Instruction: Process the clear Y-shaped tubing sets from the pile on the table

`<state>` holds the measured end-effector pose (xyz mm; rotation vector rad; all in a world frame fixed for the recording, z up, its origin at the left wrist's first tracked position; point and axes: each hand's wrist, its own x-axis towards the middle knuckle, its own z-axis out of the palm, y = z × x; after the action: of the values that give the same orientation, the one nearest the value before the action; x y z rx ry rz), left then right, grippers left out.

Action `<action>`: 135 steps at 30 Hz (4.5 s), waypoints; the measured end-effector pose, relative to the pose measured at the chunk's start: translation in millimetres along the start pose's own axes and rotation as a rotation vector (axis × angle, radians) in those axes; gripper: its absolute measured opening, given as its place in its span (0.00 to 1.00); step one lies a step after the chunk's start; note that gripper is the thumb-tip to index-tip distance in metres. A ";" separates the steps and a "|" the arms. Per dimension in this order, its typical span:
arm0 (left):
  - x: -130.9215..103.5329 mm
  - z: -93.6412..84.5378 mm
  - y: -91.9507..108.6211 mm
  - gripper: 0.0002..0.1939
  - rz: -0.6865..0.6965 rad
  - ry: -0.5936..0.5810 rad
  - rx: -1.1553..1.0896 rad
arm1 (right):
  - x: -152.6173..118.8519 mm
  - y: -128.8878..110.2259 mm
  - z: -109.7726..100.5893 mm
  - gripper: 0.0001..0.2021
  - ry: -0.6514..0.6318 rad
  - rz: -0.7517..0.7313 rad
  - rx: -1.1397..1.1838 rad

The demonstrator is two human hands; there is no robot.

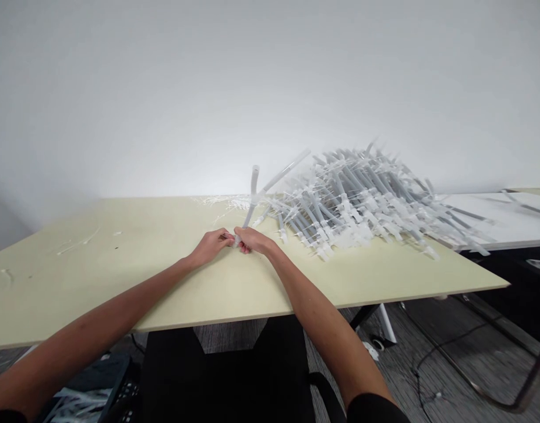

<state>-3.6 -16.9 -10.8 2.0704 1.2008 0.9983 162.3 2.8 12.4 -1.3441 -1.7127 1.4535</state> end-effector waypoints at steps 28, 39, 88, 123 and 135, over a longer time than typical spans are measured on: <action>0.7 1.4 -2.8 0.09 -0.014 0.007 0.016 | 7.4 5.6 -0.7 0.13 0.006 0.031 0.001; 0.0 2.6 0.6 0.10 -0.014 -0.024 -0.033 | 2.0 0.3 -3.1 0.18 0.030 0.031 -0.133; -0.7 -3.9 20.7 0.11 0.008 0.184 -0.244 | -10.7 -2.9 -18.5 0.22 -0.104 -0.444 0.140; 4.4 -4.4 9.7 0.17 -0.183 0.080 -0.819 | -2.9 -5.4 -0.6 0.20 0.068 -0.483 0.571; 7.3 -1.7 5.1 0.11 -0.086 0.284 -0.431 | 4.8 4.4 3.0 0.15 0.131 -0.376 0.468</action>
<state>-0.1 -12.6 -3.6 1.5685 1.0798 1.4036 159.5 5.6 6.4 -0.7995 -1.3396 1.3946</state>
